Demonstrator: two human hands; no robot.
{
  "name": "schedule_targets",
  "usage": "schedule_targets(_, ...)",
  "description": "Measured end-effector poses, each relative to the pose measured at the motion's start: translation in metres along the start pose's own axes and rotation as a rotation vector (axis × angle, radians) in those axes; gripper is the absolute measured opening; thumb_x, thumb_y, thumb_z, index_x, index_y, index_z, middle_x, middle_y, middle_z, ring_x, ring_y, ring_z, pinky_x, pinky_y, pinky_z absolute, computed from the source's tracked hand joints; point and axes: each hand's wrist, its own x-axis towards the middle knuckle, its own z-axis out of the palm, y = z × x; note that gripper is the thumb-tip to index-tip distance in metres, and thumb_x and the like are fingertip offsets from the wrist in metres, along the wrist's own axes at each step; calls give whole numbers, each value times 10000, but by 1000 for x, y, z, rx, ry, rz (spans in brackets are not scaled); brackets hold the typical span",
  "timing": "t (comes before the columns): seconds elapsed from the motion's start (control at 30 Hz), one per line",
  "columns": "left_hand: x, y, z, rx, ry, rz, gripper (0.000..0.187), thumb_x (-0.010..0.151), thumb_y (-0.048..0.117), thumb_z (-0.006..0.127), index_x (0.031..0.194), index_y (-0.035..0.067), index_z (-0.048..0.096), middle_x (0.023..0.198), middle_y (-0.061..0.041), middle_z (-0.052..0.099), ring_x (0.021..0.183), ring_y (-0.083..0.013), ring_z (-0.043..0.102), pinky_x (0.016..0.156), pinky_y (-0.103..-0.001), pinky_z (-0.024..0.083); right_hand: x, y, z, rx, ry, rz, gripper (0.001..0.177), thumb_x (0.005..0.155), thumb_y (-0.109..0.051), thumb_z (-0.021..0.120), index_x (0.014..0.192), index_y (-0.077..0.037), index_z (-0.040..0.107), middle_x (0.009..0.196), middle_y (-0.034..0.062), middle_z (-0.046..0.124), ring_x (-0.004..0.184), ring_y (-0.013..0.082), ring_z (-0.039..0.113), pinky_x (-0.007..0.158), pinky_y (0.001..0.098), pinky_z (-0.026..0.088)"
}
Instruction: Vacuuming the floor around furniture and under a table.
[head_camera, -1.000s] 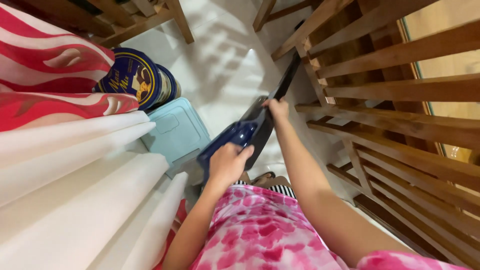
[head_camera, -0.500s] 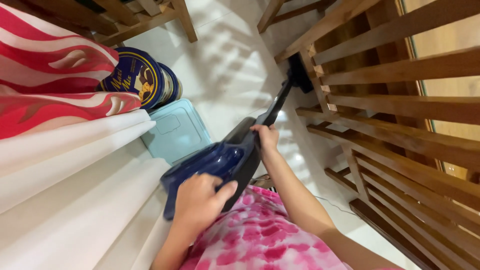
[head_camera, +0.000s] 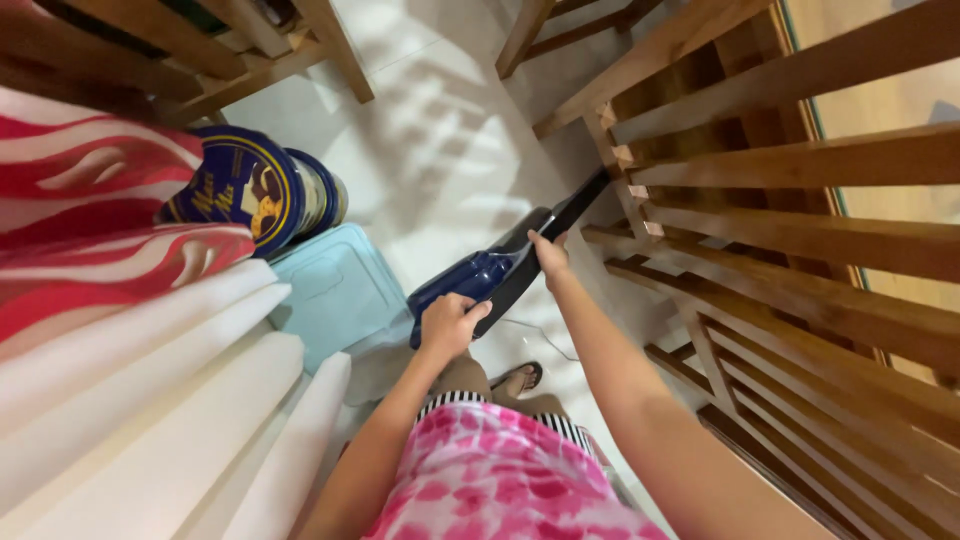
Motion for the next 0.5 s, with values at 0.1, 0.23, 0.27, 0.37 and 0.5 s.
schedule_targets(0.1, 42, -32, 34, -47, -21, 3, 458, 853, 517, 621, 786, 101, 801, 561, -120, 681, 612, -286, 730, 619, -399, 545, 43, 51, 3, 41, -7, 132, 1205, 911, -584, 702, 1624, -28, -94, 1679, 225, 280, 1545, 302, 303, 1239, 338, 227)
schedule_targets(0.23, 110, -71, 86, -99, -69, 98, 489, 877, 510, 617, 736, 66, 764, 582, -127, 671, 613, -305, 718, 599, -420, 531, 33, 61, 1, 150, -36, 224, 1134, 918, -708, 548, 1640, -88, -69, 1744, 112, 83, 1594, 283, 118, 1239, 467, 141)
schedule_targets(0.27, 130, -80, 100, -145, -110, 80, 507, 877, 517, 616, 712, 53, 739, 599, -137, 677, 614, -308, 737, 607, -417, 545, 27, 58, 1, 209, -51, 300, 1120, 890, -721, 513, 1643, -135, -73, 1748, 51, 68, 1587, 278, 97, 1213, 546, 148)
schedule_targets(0.37, 193, -106, 156, 23, -34, 230, 497, 874, 526, 651, 786, 52, 770, 739, -202, 695, 765, -394, 688, 684, -484, 501, 49, 86, -8, 282, -42, 295, 1125, 879, -708, 534, 1654, -178, -86, 1725, 70, 136, 1540, 344, 226, 1186, 545, 278)
schedule_targets(0.5, 254, -104, 220, -6, -43, 313, 505, 892, 551, 623, 838, 78, 793, 779, -203, 704, 805, -399, 697, 723, -490, 514, 85, 136, -15, 370, 16, 296, 1076, 845, -683, 530, 1651, -212, -4, 1689, 37, 274, 1453, 354, 366, 1127, 525, 360)
